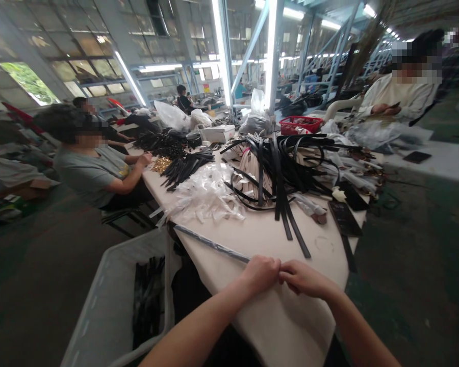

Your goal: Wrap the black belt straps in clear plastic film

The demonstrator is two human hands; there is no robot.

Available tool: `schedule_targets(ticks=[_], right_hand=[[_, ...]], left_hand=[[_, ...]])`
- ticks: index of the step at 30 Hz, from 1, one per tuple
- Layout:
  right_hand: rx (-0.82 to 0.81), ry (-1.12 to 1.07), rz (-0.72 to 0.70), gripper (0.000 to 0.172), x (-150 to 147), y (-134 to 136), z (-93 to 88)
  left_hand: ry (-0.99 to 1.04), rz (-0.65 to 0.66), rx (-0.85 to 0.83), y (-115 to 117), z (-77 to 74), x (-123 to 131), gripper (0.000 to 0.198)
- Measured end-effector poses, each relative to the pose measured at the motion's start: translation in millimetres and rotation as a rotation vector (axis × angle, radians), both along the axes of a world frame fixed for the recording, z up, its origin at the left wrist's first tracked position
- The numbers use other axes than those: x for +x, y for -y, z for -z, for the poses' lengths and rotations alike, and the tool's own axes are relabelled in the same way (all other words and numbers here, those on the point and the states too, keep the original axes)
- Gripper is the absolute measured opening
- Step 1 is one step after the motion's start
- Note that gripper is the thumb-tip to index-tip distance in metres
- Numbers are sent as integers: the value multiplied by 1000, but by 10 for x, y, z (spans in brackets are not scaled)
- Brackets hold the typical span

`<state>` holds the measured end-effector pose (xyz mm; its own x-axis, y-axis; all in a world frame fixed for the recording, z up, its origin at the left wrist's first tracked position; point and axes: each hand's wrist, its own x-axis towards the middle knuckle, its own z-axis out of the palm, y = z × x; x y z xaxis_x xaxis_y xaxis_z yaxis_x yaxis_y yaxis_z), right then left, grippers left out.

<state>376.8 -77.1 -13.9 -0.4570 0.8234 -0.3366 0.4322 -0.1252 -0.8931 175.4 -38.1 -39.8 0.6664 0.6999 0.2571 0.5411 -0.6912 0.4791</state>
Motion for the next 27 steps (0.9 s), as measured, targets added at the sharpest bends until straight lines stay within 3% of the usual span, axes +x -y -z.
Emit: schedule_targets(ticks=[4,7,10,12,14,15,17,18,20,22,24,27], right_hand=[[-94,55,-15,32,241,34,57],[-116,92,-46,34,233,-6,67],[-53,93,-105,33,89,-93,40],[-47,143,-142,33,141,-154,10],[-36,278,-165,32,368,-227,-30],[5,378,-156,30,510,-271,-56],[184,608,-62,21,708,-367,-127],[308,704,10,20,707,-412,-169],[522,769,114,28,423,-478,-250],[627,641,78,35,-211,-505,-292],[654,476,-23,40,-1024,-505,-268],[694,360,-125,55,-2122,-494,-133]], left_hand=[[-325,-79,-67,-18,-143,-91,18],[-523,-75,-91,-11,-171,-31,17],[-479,32,-87,81,-171,93,23],[-348,104,-32,98,-220,-46,34],[-209,39,51,31,-299,-487,46],[-161,-75,87,-29,-335,-808,48],[-117,-435,149,-168,-370,-1547,41],[-147,-525,147,-234,-362,-1913,42],[-222,-576,95,-339,-295,-2524,37],[-253,-564,21,-403,-181,-2908,29],[-239,-560,-61,-432,-53,-3086,29],[-185,-582,-208,-419,110,-3138,36]])
